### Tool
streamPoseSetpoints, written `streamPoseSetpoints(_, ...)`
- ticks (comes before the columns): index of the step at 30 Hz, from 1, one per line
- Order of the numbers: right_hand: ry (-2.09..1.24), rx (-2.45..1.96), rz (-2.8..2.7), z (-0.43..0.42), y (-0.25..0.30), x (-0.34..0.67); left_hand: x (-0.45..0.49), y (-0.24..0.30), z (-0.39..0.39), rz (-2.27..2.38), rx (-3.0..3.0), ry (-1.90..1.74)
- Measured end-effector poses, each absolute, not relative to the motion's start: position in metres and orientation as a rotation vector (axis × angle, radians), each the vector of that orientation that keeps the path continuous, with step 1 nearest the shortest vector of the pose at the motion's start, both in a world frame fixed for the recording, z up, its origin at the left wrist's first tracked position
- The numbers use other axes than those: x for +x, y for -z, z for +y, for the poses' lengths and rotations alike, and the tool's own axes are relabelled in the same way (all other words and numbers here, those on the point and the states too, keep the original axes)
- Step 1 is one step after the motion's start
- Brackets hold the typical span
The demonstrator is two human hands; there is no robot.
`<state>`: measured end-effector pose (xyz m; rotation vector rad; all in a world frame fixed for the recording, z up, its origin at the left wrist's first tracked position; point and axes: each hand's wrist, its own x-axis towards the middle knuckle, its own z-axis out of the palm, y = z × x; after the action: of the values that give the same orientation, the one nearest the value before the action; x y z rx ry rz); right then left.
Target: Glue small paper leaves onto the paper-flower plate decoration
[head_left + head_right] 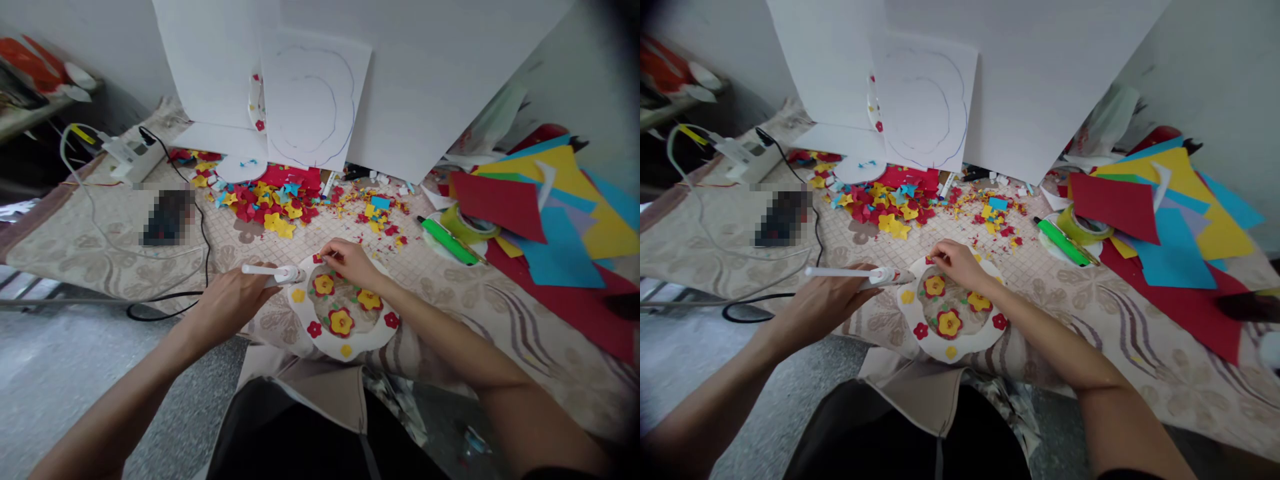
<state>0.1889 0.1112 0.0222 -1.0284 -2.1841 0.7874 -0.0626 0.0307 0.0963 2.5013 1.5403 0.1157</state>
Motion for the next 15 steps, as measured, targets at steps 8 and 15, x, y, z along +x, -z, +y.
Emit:
streamPoseSetpoints(8,-0.662,-0.950,-2.349,0.101,-0.027,0.179,-0.081,-0.092,0.024,1.733,2.456,-0.116)
streamPoseSetpoints(15,-0.118,-0.879,-2.787,0.084,-0.028,0.161,-0.094,-0.084,0.018,1.833,2.404,-0.274)
